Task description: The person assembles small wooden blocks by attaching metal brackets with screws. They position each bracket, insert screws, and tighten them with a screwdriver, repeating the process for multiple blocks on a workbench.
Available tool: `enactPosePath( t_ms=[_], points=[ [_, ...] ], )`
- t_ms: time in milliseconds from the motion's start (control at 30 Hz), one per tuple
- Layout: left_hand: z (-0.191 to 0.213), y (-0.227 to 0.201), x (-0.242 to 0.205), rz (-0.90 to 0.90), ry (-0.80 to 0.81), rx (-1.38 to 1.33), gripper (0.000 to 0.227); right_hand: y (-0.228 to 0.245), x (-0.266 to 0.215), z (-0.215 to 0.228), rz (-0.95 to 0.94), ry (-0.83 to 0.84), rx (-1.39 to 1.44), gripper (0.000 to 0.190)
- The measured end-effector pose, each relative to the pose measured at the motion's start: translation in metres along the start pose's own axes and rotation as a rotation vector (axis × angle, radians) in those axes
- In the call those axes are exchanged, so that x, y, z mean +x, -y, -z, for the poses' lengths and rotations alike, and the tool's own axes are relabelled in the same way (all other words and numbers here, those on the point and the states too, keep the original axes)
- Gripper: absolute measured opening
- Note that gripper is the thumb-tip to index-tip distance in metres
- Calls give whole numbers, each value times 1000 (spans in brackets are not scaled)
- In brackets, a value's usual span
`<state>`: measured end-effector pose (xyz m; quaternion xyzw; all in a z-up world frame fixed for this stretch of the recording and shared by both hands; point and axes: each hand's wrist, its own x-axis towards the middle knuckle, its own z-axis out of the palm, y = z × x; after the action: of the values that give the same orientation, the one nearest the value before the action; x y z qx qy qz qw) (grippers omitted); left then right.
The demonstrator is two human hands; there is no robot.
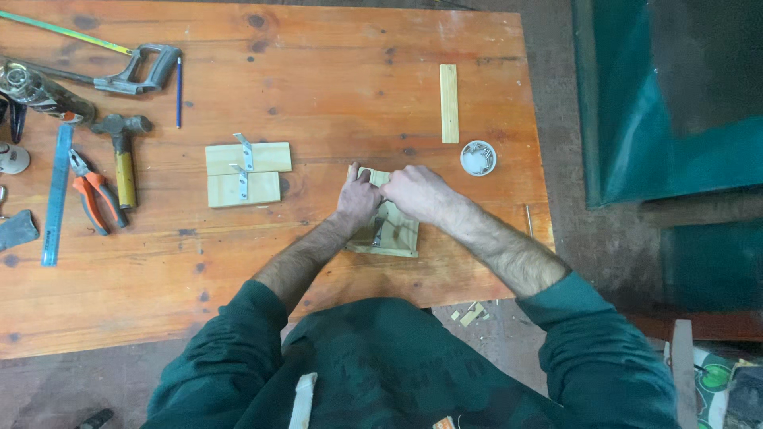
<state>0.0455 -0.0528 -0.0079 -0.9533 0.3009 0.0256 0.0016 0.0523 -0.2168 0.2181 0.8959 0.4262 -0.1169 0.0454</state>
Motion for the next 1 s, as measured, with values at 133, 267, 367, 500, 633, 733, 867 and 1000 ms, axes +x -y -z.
enactPosePath(
  t_ms=[133, 267, 367, 500, 633, 733, 867, 1000],
  points=[
    [33, -3, -8, 39, 6, 57, 27, -11, 8, -11, -6, -7, 14, 5],
    [17, 0, -3, 60, -2, 23, 23, -12, 21, -13, -95, 48, 64, 16],
    [18, 3, -7, 77, -13, -16, 18, -5, 39, -9, -138, 83, 30, 14],
    [27, -1, -17, 100, -18, -53, 20, -2, 53, -10, -198, 115, -25, 11],
    [37, 1, -23, 105, 2, -81, 21, 5, 52, 2, -201, 135, -16, 13],
    [56, -1, -25, 94, 32, -71, 24, 9, 46, 5, -190, 112, -17, 13],
    [45, -1, -20, 107, 30, -54, 30, 22, 44, -4, -243, 19, 53, 12],
    [40, -1, -17, 92, 59, -47, 33, 23, 43, -11, -253, -63, 10, 10]
  ],
)
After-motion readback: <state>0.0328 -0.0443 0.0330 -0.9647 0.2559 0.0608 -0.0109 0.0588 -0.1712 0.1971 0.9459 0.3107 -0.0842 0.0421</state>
